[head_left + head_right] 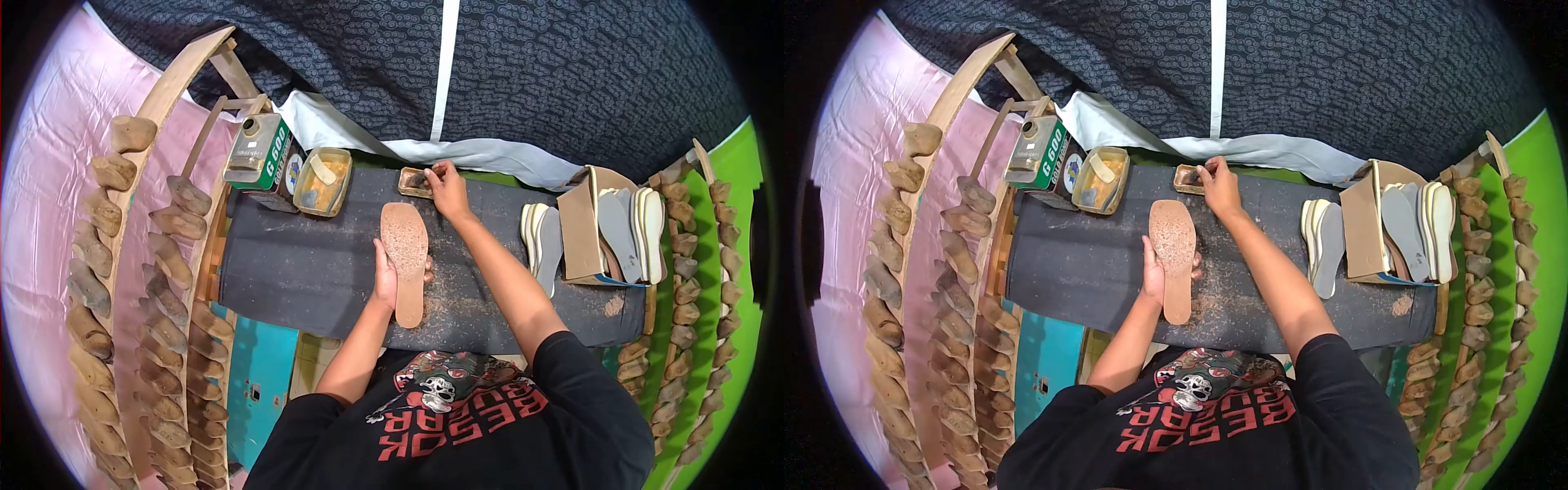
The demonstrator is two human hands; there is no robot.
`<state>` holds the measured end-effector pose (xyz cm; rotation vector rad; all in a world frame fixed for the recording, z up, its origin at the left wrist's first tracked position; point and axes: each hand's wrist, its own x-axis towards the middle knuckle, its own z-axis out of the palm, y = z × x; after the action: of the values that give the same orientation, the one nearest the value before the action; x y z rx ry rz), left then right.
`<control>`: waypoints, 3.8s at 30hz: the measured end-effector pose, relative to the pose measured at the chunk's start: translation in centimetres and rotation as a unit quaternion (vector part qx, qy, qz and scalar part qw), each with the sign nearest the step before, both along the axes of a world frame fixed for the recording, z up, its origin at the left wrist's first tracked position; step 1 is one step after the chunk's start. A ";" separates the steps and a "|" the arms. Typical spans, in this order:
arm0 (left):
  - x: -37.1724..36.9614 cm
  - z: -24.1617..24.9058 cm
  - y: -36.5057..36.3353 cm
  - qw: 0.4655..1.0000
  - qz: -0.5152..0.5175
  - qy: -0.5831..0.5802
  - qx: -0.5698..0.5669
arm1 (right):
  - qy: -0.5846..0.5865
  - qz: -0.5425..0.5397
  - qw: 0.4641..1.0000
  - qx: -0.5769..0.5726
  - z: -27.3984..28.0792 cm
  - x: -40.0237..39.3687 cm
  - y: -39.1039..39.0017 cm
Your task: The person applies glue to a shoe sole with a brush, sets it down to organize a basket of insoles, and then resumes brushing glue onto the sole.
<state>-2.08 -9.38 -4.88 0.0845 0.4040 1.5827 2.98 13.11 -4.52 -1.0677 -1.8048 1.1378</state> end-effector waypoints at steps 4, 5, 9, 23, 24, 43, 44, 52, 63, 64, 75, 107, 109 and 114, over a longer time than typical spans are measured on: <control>-0.1 -0.4 -0.6 1.000 0.019 0.004 -0.016 | -0.028 -0.008 0.999 0.015 -0.7 0.8 1.2; 0.0 -0.4 -0.7 1.000 0.020 0.002 -0.016 | -0.031 -0.008 0.999 0.015 -0.5 1.3 1.4; 0.1 -0.1 -0.2 1.000 0.014 0.003 -0.017 | -0.121 -0.014 0.990 0.072 2.2 3.0 1.5; 0.3 1.3 2.1 1.000 -0.018 0.012 0.017 | -0.143 0.008 0.984 0.108 4.5 5.1 0.6; 0.3 1.4 2.4 1.000 -0.014 0.014 0.023 | -0.107 -0.002 0.990 0.097 5.0 5.5 0.4; 0.6 5.1 10.6 0.994 0.004 0.038 0.106 | 0.266 0.039 0.963 -0.004 14.6 13.5 -12.0; 0.6 4.8 11.0 0.994 0.001 0.038 0.106 | 0.247 0.039 0.968 -0.002 14.3 13.7 -12.0; 1.5 6.3 12.1 0.991 0.000 0.063 0.118 | 0.185 -0.035 0.979 0.076 14.8 14.1 -12.2; 2.3 8.3 11.8 0.994 0.000 0.090 0.056 | 0.128 -0.051 0.976 0.169 15.3 13.4 -10.8; 2.8 8.7 11.9 0.997 0.032 0.068 0.027 | 0.127 -0.071 0.973 0.180 15.7 13.0 -10.7; 2.1 8.3 11.5 0.993 -0.012 0.099 0.064 | 0.062 -0.014 0.986 0.152 16.6 14.0 -12.1; 2.9 8.0 10.8 0.996 0.019 0.046 0.074 | 0.069 -0.064 0.959 0.267 17.2 12.8 -12.5; 2.5 8.0 10.7 0.996 0.041 0.072 0.044 | 0.057 -0.018 0.970 0.235 17.1 13.2 -14.0; 1.8 7.0 10.7 0.994 -0.022 0.094 0.059 | 0.053 -0.011 0.962 0.268 16.6 13.5 -14.6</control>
<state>-0.30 1.29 2.11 0.3330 0.4528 1.5586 16.44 -1.49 12.10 -0.6880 -1.8572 0.6158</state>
